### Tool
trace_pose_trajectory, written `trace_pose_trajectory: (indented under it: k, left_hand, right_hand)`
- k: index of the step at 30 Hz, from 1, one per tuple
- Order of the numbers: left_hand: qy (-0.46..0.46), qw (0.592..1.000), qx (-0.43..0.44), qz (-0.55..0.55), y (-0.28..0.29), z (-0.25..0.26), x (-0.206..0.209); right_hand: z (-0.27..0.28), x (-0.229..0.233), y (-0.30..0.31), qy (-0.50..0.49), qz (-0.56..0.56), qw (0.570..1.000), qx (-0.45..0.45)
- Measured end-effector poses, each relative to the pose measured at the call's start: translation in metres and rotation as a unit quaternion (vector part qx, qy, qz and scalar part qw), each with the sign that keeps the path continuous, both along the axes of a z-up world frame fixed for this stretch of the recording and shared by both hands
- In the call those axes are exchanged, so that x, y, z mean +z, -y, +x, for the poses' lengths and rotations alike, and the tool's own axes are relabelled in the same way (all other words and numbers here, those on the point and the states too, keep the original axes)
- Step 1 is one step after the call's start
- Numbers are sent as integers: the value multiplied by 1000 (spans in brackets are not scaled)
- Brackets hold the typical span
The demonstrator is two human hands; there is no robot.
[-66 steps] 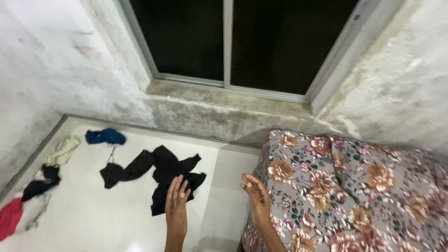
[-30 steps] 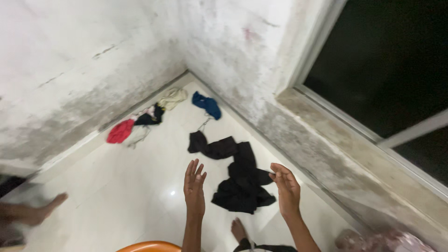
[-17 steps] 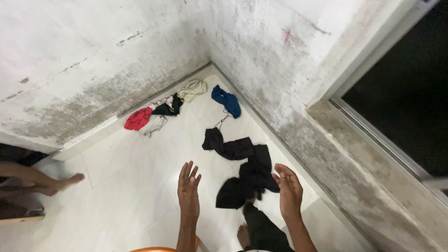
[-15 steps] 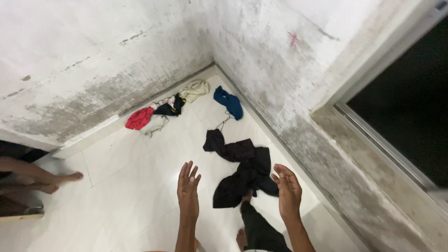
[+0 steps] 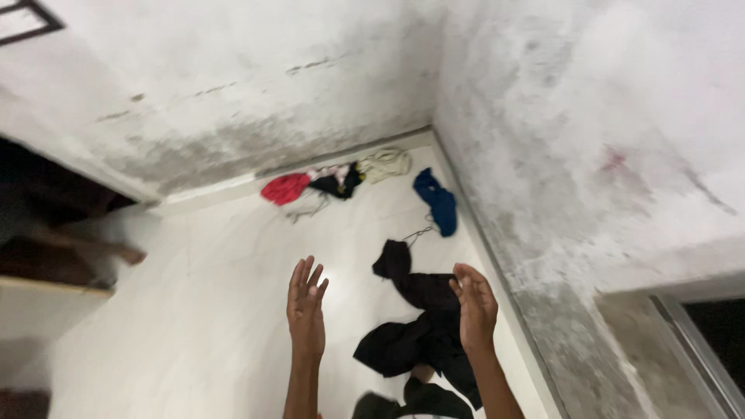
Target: The person picks up clothes from the floor and a bed, folds a red shirt, a white cloth, and a blue shirt by hand, and places the folded items onto a pile on the bed.
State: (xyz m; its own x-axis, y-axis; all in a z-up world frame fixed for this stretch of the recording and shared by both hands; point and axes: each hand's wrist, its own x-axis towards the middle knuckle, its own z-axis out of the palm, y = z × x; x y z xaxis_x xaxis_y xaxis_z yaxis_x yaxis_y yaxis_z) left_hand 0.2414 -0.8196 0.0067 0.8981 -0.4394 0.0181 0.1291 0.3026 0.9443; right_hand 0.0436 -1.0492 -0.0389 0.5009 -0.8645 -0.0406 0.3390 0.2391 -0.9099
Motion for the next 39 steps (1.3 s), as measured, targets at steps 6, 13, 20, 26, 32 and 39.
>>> trace_pose_trajectory:
  k: [6,13,20,26,32,39]
  left_hand:
    - [-6,998,65,25,-10,24,13]
    - [-20,994,110,13,-31,72,4]
    - [13,993,102,-60,-48,156,-7]
    - [22,993,104,-58,-72,217,1]
    - [13,993,102,-56,-106,267,-2]
    - [18,988,132,-73,-133,293,-4]
  right_hand:
    - [76,3,12,3,-2,997,79]
    - [139,0,-3,0,-19,991,136]
    - [211,-1,-18,8,-38,990,137]
    - [282,17,-45,-14,-51,989,140]
    - [333,19,-82,-3,-33,989,145]
    - [371,12,-95,12,-34,984,175]
